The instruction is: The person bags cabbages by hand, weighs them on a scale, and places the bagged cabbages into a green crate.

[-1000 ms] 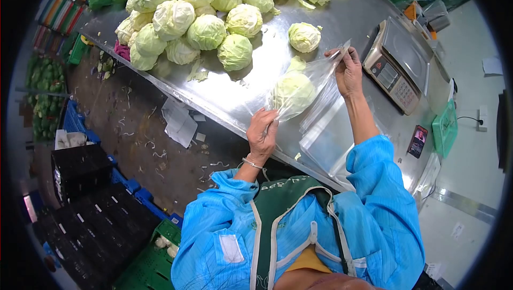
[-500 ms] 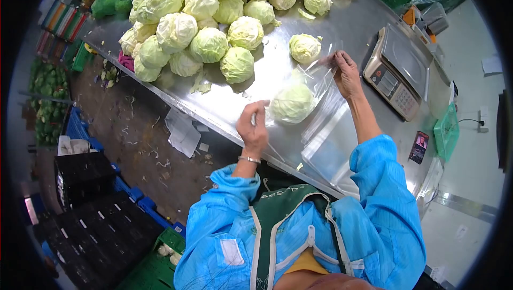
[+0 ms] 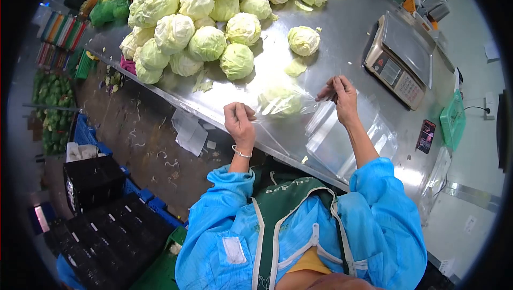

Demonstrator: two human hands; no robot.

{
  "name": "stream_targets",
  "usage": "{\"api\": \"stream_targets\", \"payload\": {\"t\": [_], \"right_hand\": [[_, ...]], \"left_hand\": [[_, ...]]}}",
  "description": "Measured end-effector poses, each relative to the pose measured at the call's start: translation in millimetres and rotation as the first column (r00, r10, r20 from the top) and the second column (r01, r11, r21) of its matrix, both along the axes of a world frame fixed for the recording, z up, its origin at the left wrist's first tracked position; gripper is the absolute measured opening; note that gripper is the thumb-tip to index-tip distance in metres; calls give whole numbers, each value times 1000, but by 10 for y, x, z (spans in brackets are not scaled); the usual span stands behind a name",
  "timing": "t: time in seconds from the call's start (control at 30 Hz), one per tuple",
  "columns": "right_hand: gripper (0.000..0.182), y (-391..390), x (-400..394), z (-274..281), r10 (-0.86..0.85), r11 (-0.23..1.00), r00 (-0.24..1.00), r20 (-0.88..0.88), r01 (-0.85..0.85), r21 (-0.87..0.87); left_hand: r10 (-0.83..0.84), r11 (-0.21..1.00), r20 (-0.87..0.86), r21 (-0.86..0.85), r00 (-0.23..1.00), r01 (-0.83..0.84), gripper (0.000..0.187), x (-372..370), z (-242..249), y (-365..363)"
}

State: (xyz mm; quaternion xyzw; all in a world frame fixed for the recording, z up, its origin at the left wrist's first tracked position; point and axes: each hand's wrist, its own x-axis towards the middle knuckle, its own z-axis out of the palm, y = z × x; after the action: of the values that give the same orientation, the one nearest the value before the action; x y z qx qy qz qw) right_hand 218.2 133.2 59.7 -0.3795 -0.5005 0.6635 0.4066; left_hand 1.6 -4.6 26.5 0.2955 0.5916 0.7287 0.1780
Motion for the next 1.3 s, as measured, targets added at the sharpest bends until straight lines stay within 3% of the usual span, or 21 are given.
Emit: {"api": "stream_targets", "payload": {"t": [0.03,0.13,0.17,0.27,0.3,0.4,0.43,0.5,0.57,0.7,0.8,0.83,0.87,0.93,1.0,1.1,1.2,1.3], "right_hand": [[27,-68,21,-17,19,999,998,58,-21,28],[27,-195,3,-25,35,999,999,22,-34,-29],[28,-206,-15,-21,33,999,999,28,-31,-44],[29,-192,-87,6,37,997,998,58,-33,-75],[29,-183,-116,-2,46,996,996,73,-40,-86],[30,-138,-192,-74,37,989,991,126,-18,-149],[30,-108,-208,-114,30,984,988,149,-4,-175],[30,-21,-251,-310,2,972,974,227,51,-229],[29,-7,-323,-430,-53,947,956,290,140,-289],[28,-55,-406,-621,-14,961,908,418,127,-245],[33,-54,-450,-781,-66,985,862,503,137,-105],[33,-31,-454,-835,-76,990,844,532,129,-63],[33,-10,-445,-894,-89,992,823,561,123,-23],[32,-49,-398,-923,-111,993,784,610,104,48],[32,-75,-446,-868,-132,990,763,633,69,124],[29,-105,-459,-1020,-116,984,688,716,-18,177],[26,-72,-488,-652,74,995,479,875,-89,-35],[29,36,-397,-536,-333,896,627,705,-22,443]], "left_hand": [[-53,998,76,-26,996,55,12,4,-43,-148],[-59,998,-93,15,994,60,9,32,-128,-304],[-158,986,-49,52,986,161,11,34,-115,-348],[-355,935,-143,-63,924,349,21,36,-16,-393],[-301,953,-157,-79,940,292,22,67,-35,-361],[-283,933,250,-151,926,326,19,-77,-189,-275],[-192,973,273,-73,943,219,24,-11,-212,-184],[-127,971,384,-138,914,193,26,7,-270,-128],[-105,956,455,-198,884,215,27,-34,-450,-147],[-22,918,527,-325,850,226,24,-50,-546,-293],[76,964,268,-267,960,-2,20,-40,-643,-346],[186,941,-69,-275,980,-198,16,-20,-418,-328],[153,962,-241,-184,958,-200,14,21,-169,-309],[119,988,-552,-18,825,-154,16,205,479,-266],[-291,942,-712,-97,639,320,20,328,812,-92],[-427,895,-773,-435,470,98,22,363,107,398],[-443,868,-592,-473,674,155,22,283,-261,423],[-450,873,-574,-445,684,201,22,267,-275,441]]}}
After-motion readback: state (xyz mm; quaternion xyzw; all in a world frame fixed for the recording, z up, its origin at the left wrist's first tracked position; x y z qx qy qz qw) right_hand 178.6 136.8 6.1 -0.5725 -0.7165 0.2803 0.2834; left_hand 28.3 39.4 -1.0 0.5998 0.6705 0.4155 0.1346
